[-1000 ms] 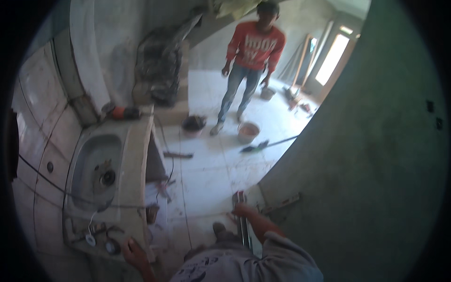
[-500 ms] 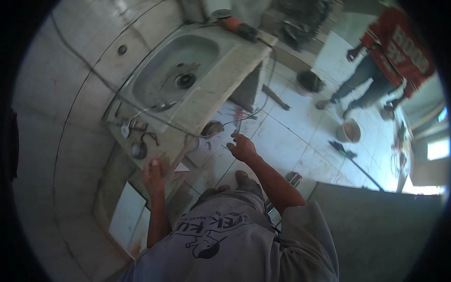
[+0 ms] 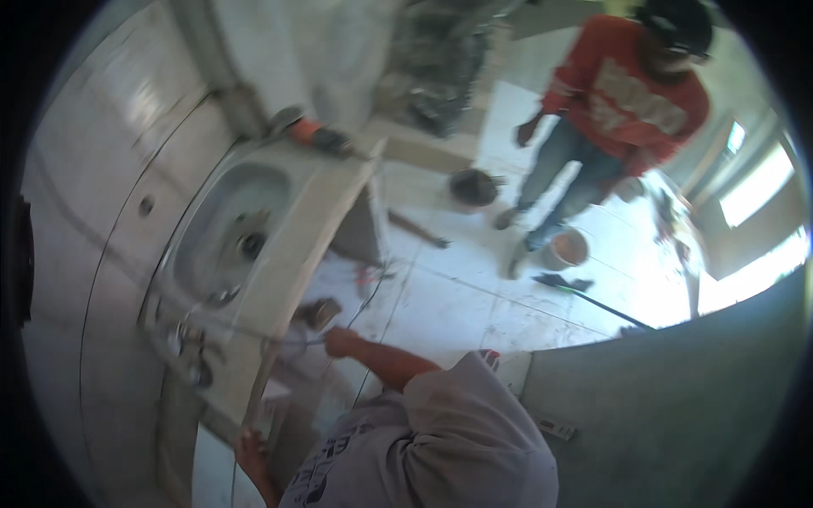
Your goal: Cutting a tile with an angle grinder and applying mortar to lay it on the floor.
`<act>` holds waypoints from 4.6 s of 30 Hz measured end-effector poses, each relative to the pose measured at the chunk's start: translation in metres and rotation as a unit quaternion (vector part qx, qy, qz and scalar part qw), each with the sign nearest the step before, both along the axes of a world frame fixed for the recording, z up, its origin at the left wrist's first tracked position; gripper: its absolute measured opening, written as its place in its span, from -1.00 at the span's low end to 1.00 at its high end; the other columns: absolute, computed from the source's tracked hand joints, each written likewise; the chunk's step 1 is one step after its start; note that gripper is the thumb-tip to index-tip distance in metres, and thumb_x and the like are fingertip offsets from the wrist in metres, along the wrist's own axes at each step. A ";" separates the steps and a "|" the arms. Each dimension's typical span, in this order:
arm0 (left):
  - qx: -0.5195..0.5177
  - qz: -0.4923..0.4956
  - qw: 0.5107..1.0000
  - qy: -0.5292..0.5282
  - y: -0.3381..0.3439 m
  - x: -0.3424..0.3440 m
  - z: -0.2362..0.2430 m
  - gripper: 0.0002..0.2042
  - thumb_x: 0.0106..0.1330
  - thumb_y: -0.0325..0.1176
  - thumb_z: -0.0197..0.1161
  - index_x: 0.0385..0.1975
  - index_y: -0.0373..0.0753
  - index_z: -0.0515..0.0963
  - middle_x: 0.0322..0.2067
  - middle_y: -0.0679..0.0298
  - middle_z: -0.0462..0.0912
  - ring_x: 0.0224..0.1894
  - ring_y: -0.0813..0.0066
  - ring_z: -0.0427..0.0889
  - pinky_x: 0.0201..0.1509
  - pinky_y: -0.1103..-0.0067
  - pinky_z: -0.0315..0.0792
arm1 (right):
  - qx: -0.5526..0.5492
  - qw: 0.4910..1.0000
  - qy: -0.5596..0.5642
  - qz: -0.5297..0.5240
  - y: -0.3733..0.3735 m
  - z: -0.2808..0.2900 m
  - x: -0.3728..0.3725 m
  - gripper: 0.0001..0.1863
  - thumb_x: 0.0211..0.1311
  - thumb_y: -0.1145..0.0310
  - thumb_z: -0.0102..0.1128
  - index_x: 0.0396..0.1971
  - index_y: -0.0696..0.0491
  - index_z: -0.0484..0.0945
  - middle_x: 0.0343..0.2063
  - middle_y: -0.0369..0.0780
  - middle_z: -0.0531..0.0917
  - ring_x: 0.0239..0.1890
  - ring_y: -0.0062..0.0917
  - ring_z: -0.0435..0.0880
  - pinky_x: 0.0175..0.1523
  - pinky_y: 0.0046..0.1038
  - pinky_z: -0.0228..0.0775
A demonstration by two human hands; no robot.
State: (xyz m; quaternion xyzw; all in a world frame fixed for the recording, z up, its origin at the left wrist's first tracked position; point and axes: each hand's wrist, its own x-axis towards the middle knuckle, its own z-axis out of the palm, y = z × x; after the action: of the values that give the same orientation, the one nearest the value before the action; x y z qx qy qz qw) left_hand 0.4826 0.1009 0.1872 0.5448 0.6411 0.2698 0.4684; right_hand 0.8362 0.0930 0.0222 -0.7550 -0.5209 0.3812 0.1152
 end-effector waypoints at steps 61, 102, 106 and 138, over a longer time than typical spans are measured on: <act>0.167 0.195 0.919 -0.299 0.135 0.056 0.094 -0.67 0.40 -0.12 0.02 -0.11 -0.27 0.48 -0.42 0.36 0.55 -0.45 0.69 0.47 -0.39 0.72 0.32 | 0.126 0.898 -0.190 -0.376 0.188 0.385 0.436 -0.49 0.22 0.00 -0.02 -0.58 0.20 0.55 -0.74 -0.15 0.57 -0.81 -0.44 0.44 -0.66 -0.35 0.23; 0.169 -0.249 0.946 -0.120 0.171 0.343 0.070 -0.69 0.33 -0.23 0.06 -0.13 -0.38 0.49 -0.48 0.27 0.53 -0.48 0.59 0.43 -0.39 0.63 0.34 | 0.391 0.859 -0.108 -0.312 0.028 0.207 0.305 -0.60 0.02 0.39 0.16 -0.09 0.17 0.41 -0.13 0.01 0.45 0.02 -0.03 0.40 0.10 -0.16 0.28; 0.148 -0.218 0.959 -0.102 0.176 0.329 0.070 -0.67 0.32 -0.22 0.07 -0.13 -0.39 0.49 -0.49 0.27 0.54 -0.49 0.59 0.43 -0.41 0.65 0.36 | 0.322 0.856 -0.103 -0.391 -0.001 0.202 0.300 -0.60 0.10 0.35 0.18 -0.05 0.15 0.41 -0.06 -0.01 0.46 0.03 -0.08 0.44 0.10 -0.21 0.31; 0.140 0.095 0.975 -0.146 0.031 0.083 0.084 -0.77 0.31 -0.32 0.14 -0.14 -0.31 0.54 -0.44 0.33 0.58 -0.44 0.67 0.46 -0.33 0.69 0.38 | 0.419 0.904 -0.033 0.078 0.101 0.208 0.041 -0.55 0.08 0.43 0.15 0.01 0.21 0.37 0.02 0.07 0.41 0.14 -0.04 0.34 0.23 -0.19 0.17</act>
State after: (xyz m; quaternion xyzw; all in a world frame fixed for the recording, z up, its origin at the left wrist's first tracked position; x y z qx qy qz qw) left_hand 0.5656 0.1321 0.2708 0.4967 0.5704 0.4765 0.4482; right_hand 0.8767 0.1942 0.2301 -0.6063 -0.6930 0.1102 0.3741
